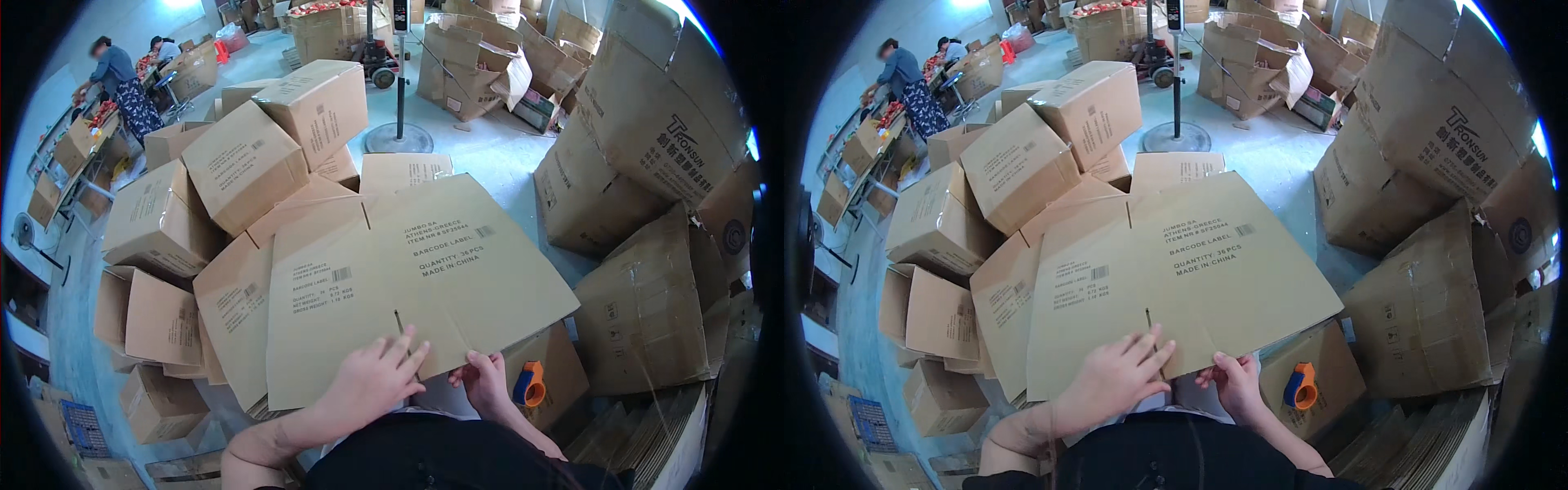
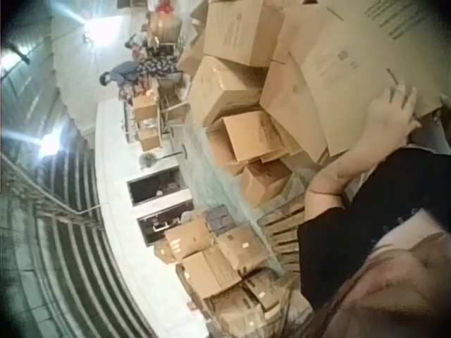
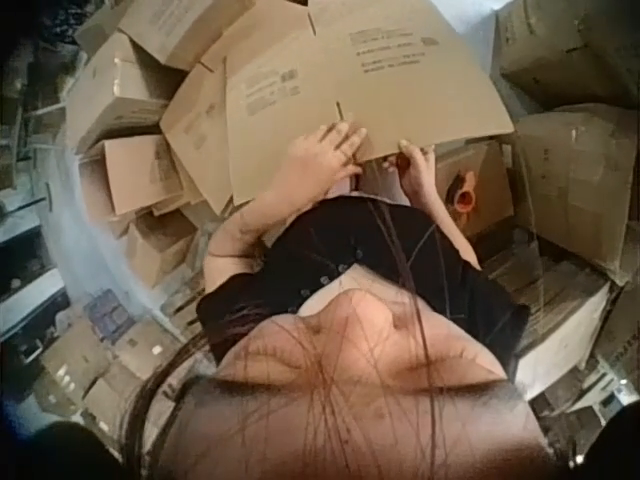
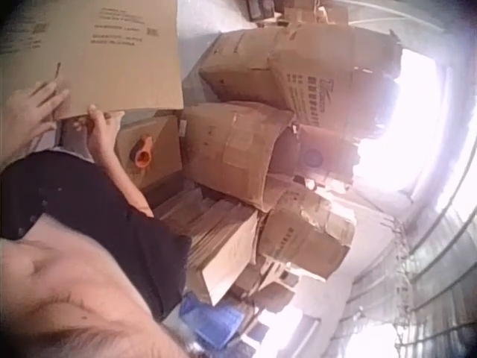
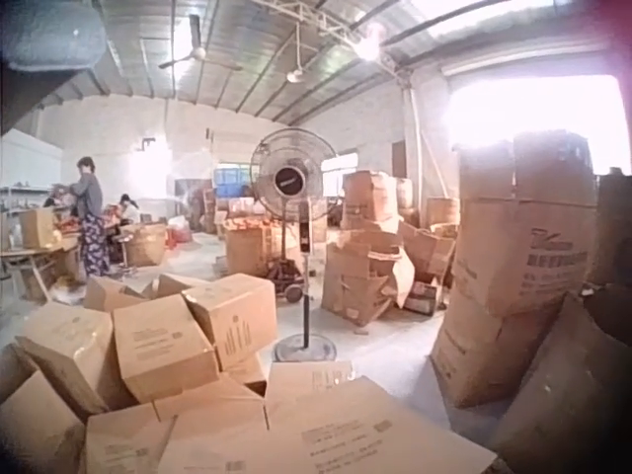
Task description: The person assembles cardboard boxes and seals them with packing tape using a tape dispenser.
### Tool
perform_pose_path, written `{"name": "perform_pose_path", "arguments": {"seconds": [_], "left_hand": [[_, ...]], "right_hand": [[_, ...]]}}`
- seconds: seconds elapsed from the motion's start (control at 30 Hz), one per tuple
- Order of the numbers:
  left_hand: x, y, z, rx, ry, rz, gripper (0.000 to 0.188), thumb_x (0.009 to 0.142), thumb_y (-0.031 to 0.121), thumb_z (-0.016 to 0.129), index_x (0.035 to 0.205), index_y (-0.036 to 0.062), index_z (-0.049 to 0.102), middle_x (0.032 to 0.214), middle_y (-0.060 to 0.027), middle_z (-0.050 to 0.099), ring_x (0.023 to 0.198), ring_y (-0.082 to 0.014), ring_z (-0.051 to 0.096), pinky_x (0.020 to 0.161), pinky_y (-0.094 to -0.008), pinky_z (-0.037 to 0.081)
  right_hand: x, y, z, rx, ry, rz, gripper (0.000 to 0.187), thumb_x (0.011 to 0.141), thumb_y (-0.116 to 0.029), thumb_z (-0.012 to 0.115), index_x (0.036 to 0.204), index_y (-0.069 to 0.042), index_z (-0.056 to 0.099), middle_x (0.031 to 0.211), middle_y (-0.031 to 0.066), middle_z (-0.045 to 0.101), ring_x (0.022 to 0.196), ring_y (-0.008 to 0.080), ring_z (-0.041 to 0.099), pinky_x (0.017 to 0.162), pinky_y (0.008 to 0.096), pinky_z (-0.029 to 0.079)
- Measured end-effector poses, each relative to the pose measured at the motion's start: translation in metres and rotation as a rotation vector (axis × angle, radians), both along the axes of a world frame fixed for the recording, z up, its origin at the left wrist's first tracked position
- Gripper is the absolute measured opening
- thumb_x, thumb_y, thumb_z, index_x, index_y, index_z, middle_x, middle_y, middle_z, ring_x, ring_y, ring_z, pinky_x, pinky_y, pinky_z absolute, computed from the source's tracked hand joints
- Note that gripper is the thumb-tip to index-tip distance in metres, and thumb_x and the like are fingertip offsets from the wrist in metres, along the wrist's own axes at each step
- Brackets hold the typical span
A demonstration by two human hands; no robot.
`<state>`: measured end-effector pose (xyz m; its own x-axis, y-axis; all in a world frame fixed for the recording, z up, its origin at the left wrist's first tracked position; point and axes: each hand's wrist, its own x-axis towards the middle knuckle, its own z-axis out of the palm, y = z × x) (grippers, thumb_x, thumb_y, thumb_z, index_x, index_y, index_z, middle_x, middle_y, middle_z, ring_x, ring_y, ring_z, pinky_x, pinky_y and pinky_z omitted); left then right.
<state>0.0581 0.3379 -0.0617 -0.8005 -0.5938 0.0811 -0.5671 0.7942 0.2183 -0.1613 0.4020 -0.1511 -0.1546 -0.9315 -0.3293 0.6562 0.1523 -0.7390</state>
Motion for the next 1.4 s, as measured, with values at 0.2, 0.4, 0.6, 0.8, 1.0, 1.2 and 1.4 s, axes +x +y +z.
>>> {"name": "perform_pose_path", "arguments": {"seconds": [0.2,0.4,0.6,0.8,1.0,1.2,1.4], "left_hand": [[0.006,0.003,-0.001,-0.17,-0.1,0.003,0.065,0.085,0.048,0.066,0.133,0.0062,0.054,0.125,-0.0223,0.06,0.109,-0.0352,0.062,0.078,-0.0356,0.057],[0.0,-0.011,-0.001,-0.192,-0.079,-0.053,0.062,0.087,0.048,0.063,0.132,0.0051,0.056,0.119,-0.0245,0.063,0.106,-0.0376,0.064,0.073,-0.0371,0.059],[0.0,-0.031,0.02,-0.13,0.006,-0.091,0.067,0.085,0.047,0.066,0.136,0.0062,0.052,0.113,-0.0225,0.065,0.097,-0.0351,0.067,0.07,-0.0376,0.058],[-0.009,-0.041,0.041,-0.347,-0.12,-0.192,0.056,0.083,0.018,0.061,0.136,0.0007,0.051,0.103,-0.024,0.066,0.083,-0.029,0.068,0.065,-0.0311,0.057],[-0.027,-0.072,0.083,-0.38,-0.034,-0.213,0.053,0.081,0.011,0.058,0.132,-0.0023,0.051,0.088,-0.018,0.068,0.067,-0.0244,0.068,0.055,-0.0316,0.054],[-0.053,-0.086,0.129,-0.404,-0.061,-0.161,0.044,0.086,0.008,0.057,0.13,0.0011,0.05,0.075,-0.0147,0.066,0.062,-0.0295,0.067,0.053,-0.0394,0.054],[-0.081,-0.098,0.185,-0.259,0.018,-0.038,0.028,0.089,0.006,0.054,0.115,-0.0009,0.049,0.077,-0.0238,0.067,0.078,-0.0381,0.069,0.065,-0.0461,0.056]], "right_hand": [[-0.011,0.002,0.0,-0.029,0.053,-0.013,0.018,0.09,-0.009,0.056,0.098,0.007,0.06,0.077,0.0178,0.067,0.061,0.0255,0.067,0.053,0.0331,0.053],[-0.009,-0.009,0.001,-0.129,0.144,-0.075,0.021,0.093,-0.012,0.053,0.102,0.007,0.06,0.086,0.017,0.068,0.07,0.0246,0.068,0.058,0.0342,0.055],[-0.022,-0.006,-0.023,-0.305,0.435,-0.113,0.068,0.082,-0.029,0.081,0.129,0.0,0.043,0.122,0.0106,0.058,0.114,0.0204,0.057,0.099,0.0372,0.045],[0.004,-0.041,0.02,-0.312,0.412,-0.252,0.095,0.081,-0.028,0.08,0.143,-0.007,0.012,0.139,0.0152,0.036,0.13,0.0266,0.041,0.108,0.0433,0.036],[0.01,-0.077,0.075,-0.302,0.39,-0.321,0.1,0.087,-0.018,0.068,0.152,-0.018,-0.009,0.139,0.0186,0.039,0.117,0.026,0.054,0.089,0.0393,0.05],[0.004,-0.113,0.113,-0.444,0.441,-0.322,0.107,0.09,-0.02,0.068,0.152,-0.022,-0.018,0.144,0.0225,0.035,0.117,0.0279,0.055,0.089,0.0402,0.053],[-0.033,-0.13,0.167,-0.493,0.483,-0.244,0.109,0.092,-0.017,0.066,0.15,-0.025,-0.025,0.142,0.0228,0.04,0.111,0.0252,0.059,0.09,0.0411,0.055]]}}
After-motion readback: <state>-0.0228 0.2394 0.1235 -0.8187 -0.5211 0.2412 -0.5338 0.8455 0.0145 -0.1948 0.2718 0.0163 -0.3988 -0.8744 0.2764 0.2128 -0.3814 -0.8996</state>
